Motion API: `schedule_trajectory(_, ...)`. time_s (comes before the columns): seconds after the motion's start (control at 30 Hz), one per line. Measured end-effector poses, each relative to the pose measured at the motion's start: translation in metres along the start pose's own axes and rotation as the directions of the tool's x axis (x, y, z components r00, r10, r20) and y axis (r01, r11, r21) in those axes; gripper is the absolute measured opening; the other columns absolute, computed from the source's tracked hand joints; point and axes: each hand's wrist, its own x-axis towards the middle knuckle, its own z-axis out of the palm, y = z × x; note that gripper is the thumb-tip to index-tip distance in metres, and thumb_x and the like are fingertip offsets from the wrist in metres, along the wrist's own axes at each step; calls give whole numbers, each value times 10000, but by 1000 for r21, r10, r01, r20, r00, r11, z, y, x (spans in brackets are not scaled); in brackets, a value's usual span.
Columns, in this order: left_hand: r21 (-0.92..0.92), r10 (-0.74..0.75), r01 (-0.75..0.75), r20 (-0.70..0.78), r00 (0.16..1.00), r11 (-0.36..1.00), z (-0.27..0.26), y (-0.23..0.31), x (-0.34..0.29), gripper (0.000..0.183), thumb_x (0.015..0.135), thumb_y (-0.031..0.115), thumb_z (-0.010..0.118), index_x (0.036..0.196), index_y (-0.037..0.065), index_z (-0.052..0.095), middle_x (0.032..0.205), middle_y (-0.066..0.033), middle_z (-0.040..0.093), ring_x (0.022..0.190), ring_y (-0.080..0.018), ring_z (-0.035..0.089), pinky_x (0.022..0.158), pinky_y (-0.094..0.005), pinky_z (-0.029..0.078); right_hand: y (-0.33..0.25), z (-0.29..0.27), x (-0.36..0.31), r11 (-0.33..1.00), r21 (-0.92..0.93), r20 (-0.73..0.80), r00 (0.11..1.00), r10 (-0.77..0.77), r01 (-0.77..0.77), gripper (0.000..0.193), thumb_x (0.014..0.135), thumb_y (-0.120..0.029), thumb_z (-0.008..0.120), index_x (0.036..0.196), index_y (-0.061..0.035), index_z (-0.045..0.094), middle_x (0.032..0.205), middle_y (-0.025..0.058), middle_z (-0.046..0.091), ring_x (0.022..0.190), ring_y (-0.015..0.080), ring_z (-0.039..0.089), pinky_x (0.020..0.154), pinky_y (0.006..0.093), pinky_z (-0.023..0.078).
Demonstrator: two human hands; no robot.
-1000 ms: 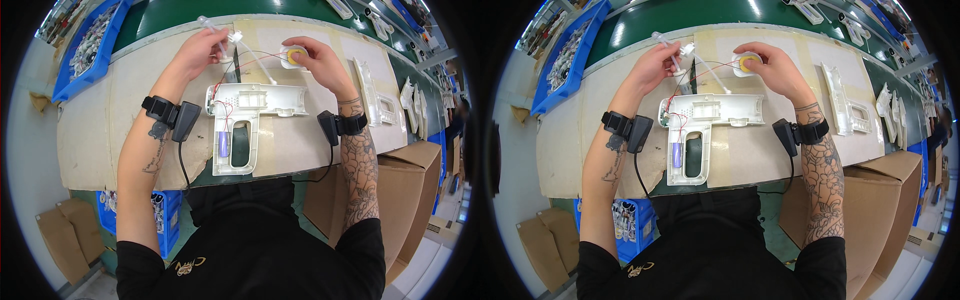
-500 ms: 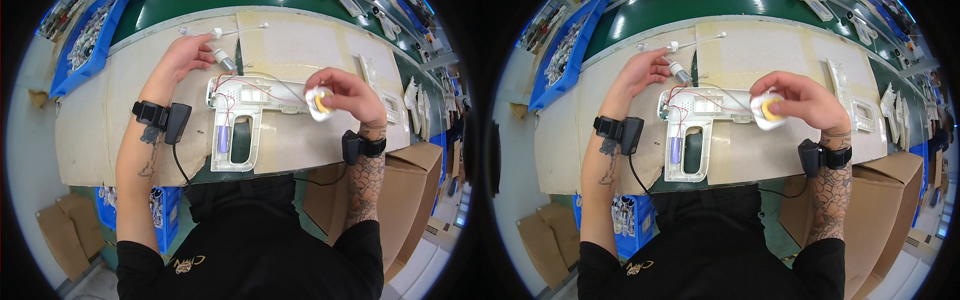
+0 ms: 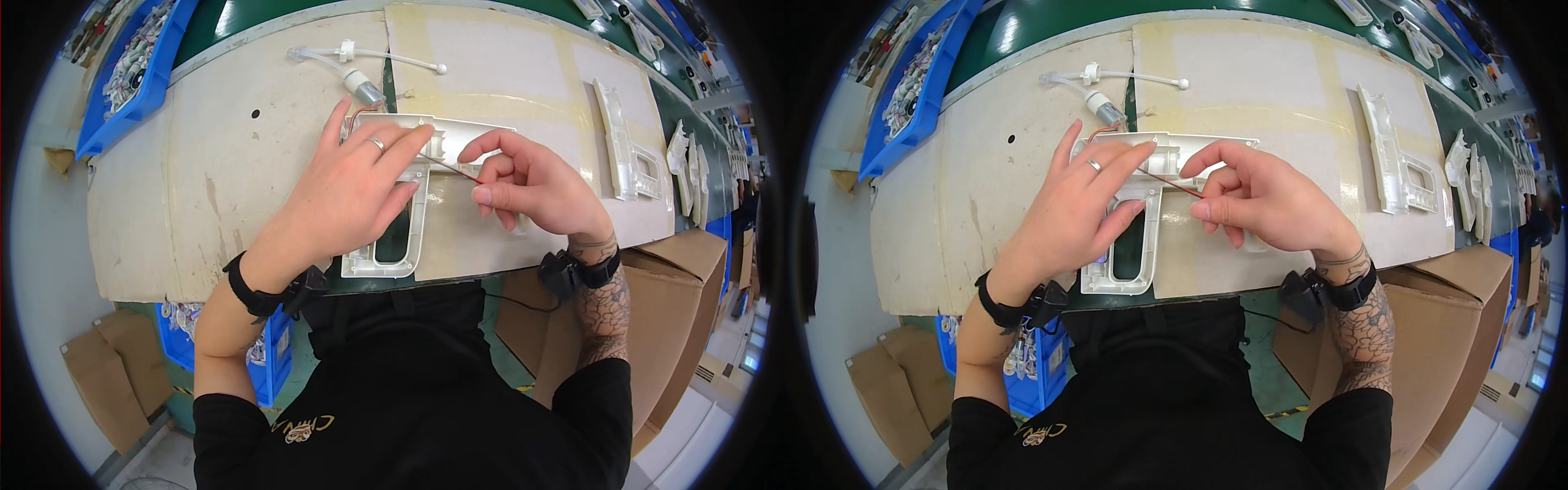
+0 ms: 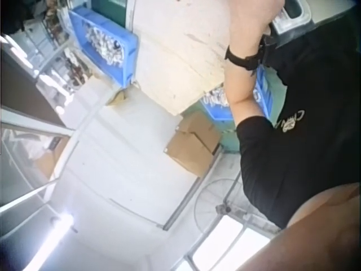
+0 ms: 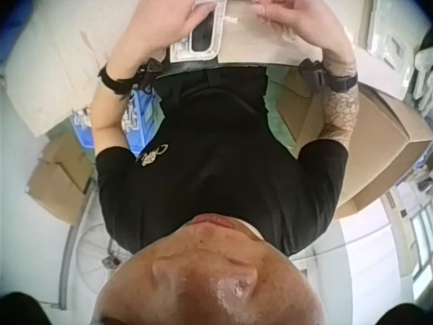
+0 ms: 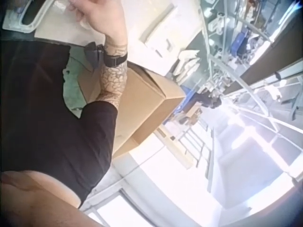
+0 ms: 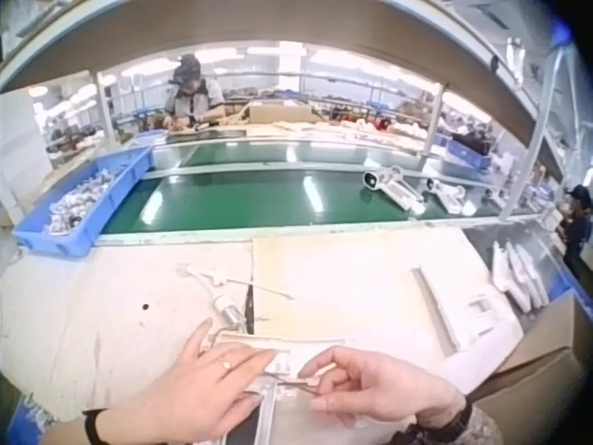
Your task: Assembling internal components, wiring, and battery into a plastic hand-held device casing at a factory workstation.
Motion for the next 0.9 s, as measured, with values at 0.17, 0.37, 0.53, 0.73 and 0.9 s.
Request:
schedule_trajectory(0.17,106,39,-45,57,998,993,12,-4,-8,390,858,152,776,1227,88,668,1129,-66,642,1114,-280,613,1205,-611,277,1,-7,13,714,-685,-132,940,-315,143,111,937,-60,674,1039,-27,704,855,96,704,740,243,681,685,348,534)
schedule_trajectory(0.37,139,66,-66,0,998,988,23,-3,-12,272,865,198,774,1098,76,703,1034,-45,627,1104,-246,601,1182,-653,285,20,-15,28,372,-887,54,862,-503,272,195,842,10,692,1003,-69,770,897,107,682,808,331,647,703,412,528)
schedule_trajectory(0.53,152,54,-51,-15,998,987,27,-3,-13,234,873,200,767,1063,69,726,1034,-48,627,1108,-238,599,1188,-673,265,26,-17,34,171,-960,91,827,-555,221,304,759,22,630,980,-100,799,869,89,674,808,316,675,733,433,550)
schedule_trajectory(0.73,180,37,-37,5,999,983,26,-4,-14,253,881,246,765,1059,67,742,1048,-53,630,1118,-242,586,1189,-699,245,26,-17,36,193,-952,101,840,-534,237,331,767,19,624,984,-147,809,901,79,661,804,305,663,740,410,543)
schedule_trajectory(0.9,150,6,-12,43,999,989,25,-2,-13,288,862,263,791,1090,92,751,1117,-59,633,1170,-257,582,1213,-688,198,27,-18,32,111,-970,130,851,-509,215,359,778,19,625,1026,-168,805,883,67,660,797,300,666,734,412,541)
